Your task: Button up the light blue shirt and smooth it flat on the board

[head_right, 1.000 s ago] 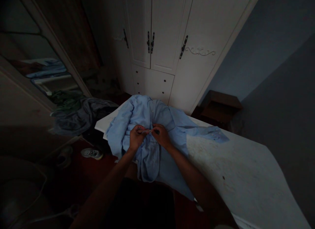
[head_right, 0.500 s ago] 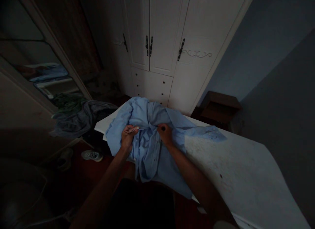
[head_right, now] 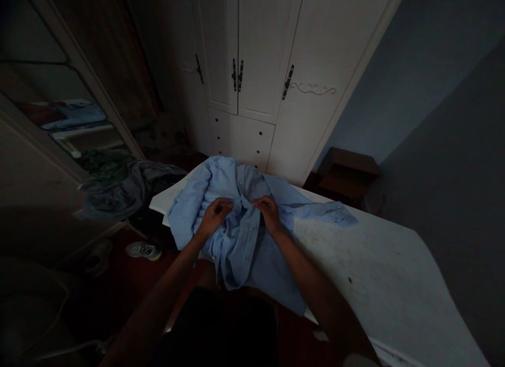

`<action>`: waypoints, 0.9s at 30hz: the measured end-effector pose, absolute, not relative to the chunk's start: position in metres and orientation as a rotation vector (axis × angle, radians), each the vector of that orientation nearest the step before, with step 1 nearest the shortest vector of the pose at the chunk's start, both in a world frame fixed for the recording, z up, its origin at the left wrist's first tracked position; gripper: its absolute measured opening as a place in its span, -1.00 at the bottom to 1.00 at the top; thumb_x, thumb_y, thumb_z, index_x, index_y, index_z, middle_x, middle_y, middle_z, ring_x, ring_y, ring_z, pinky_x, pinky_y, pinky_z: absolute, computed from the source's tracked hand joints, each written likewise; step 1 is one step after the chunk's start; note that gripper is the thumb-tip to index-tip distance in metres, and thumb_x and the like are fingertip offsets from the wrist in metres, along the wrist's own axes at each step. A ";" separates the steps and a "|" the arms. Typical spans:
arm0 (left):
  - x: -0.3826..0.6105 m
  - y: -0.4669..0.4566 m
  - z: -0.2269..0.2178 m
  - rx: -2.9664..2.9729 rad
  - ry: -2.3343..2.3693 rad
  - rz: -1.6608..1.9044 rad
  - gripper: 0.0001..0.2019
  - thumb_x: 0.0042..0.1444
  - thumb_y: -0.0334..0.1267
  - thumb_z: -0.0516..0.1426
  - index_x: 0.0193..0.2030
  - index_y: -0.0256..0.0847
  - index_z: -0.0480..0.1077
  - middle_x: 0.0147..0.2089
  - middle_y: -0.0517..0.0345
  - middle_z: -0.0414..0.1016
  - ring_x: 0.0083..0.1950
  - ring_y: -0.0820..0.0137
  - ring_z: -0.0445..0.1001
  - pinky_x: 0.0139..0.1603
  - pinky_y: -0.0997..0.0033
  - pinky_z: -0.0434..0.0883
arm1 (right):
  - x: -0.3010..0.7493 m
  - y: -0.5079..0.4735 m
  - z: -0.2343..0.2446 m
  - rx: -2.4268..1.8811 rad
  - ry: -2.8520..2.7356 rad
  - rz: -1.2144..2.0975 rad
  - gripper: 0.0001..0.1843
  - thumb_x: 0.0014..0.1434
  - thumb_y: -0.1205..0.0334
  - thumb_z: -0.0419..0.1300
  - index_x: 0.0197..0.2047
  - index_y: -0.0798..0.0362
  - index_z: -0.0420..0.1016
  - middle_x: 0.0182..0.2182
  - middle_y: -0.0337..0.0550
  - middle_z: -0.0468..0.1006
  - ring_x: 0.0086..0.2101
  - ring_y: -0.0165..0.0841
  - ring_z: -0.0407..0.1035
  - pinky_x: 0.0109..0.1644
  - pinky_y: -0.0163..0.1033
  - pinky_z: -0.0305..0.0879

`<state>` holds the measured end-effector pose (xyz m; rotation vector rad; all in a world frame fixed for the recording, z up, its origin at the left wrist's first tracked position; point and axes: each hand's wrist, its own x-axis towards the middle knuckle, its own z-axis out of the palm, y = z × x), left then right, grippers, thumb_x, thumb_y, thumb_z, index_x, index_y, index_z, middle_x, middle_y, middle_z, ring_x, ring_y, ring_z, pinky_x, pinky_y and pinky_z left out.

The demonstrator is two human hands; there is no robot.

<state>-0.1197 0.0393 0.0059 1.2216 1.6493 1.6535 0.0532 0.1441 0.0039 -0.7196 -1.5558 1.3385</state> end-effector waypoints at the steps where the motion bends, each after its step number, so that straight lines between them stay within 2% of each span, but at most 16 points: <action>1: -0.121 0.043 0.008 1.356 1.740 1.564 -0.69 0.03 0.00 0.22 -0.21 -0.20 0.44 -0.31 0.12 0.50 -0.28 0.34 0.48 -0.17 0.34 0.39 | 0.053 0.144 0.005 -0.729 -1.538 1.379 -0.82 -0.04 0.05 0.17 -0.48 -0.03 0.36 -0.39 -0.19 0.59 -0.31 -0.25 0.45 -0.14 -0.14 0.36; 5: -0.123 0.058 0.020 1.744 2.006 1.369 -0.65 0.02 0.00 0.27 -0.14 -0.18 0.48 -0.28 0.08 0.44 -0.23 0.28 0.43 -0.14 0.30 0.38 | 0.053 0.143 0.010 -0.738 -1.518 1.561 -0.80 -0.08 0.04 0.19 -0.49 -0.02 0.34 -0.33 -0.15 0.61 -0.36 -0.26 0.43 -0.24 -0.17 0.35; 11: -0.129 0.078 0.020 2.006 2.026 1.313 -0.70 0.09 -0.07 0.23 -0.08 -0.14 0.49 -0.05 -0.05 0.43 -0.08 0.19 0.45 -0.03 0.25 0.39 | 0.054 0.146 0.013 -0.711 -1.505 1.676 -0.76 -0.11 0.02 0.20 -0.52 -0.02 0.30 -0.41 -0.17 0.56 -0.41 -0.30 0.39 -0.30 -0.21 0.32; 16: -0.143 0.087 0.005 2.092 1.746 1.216 -0.82 0.15 -0.13 0.15 -0.22 -0.12 0.52 -0.22 0.03 0.53 -0.14 0.25 0.49 -0.03 0.26 0.41 | 0.050 0.150 0.009 -0.707 -1.579 1.744 -0.70 -0.11 -0.02 0.27 -0.50 0.01 0.34 -0.44 -0.22 0.56 -0.37 -0.33 0.44 -0.23 -0.23 0.34; 19: -0.145 0.086 0.001 2.064 1.737 1.293 -0.81 0.17 -0.16 0.10 -0.26 -0.11 0.52 -0.24 0.02 0.53 -0.19 0.28 0.49 -0.07 0.28 0.42 | 0.046 0.149 0.012 -0.770 -1.647 1.783 -0.64 -0.06 -0.10 0.29 -0.41 0.00 0.36 -0.49 -0.25 0.54 -0.45 -0.35 0.44 -0.31 -0.24 0.36; 22: -0.145 0.084 0.001 2.072 1.786 1.310 -0.81 0.16 -0.17 0.08 -0.30 -0.13 0.51 -0.29 0.03 0.51 -0.25 0.29 0.47 -0.14 0.31 0.41 | 0.041 0.144 0.018 -0.823 -1.821 1.595 -0.57 -0.01 -0.18 0.30 -0.30 -0.01 0.37 -0.48 -0.27 0.52 -0.48 -0.36 0.43 -0.39 -0.27 0.33; 27: -0.144 0.083 -0.001 2.173 1.776 1.257 -0.81 0.13 -0.14 0.10 -0.36 -0.14 0.49 -0.30 0.01 0.49 -0.25 0.28 0.46 -0.17 0.31 0.41 | 0.029 0.140 0.027 -0.868 -2.202 0.881 -0.59 0.10 -0.08 0.29 -0.11 0.02 0.40 -0.38 -0.21 0.52 -0.40 -0.34 0.42 -0.29 -0.24 0.30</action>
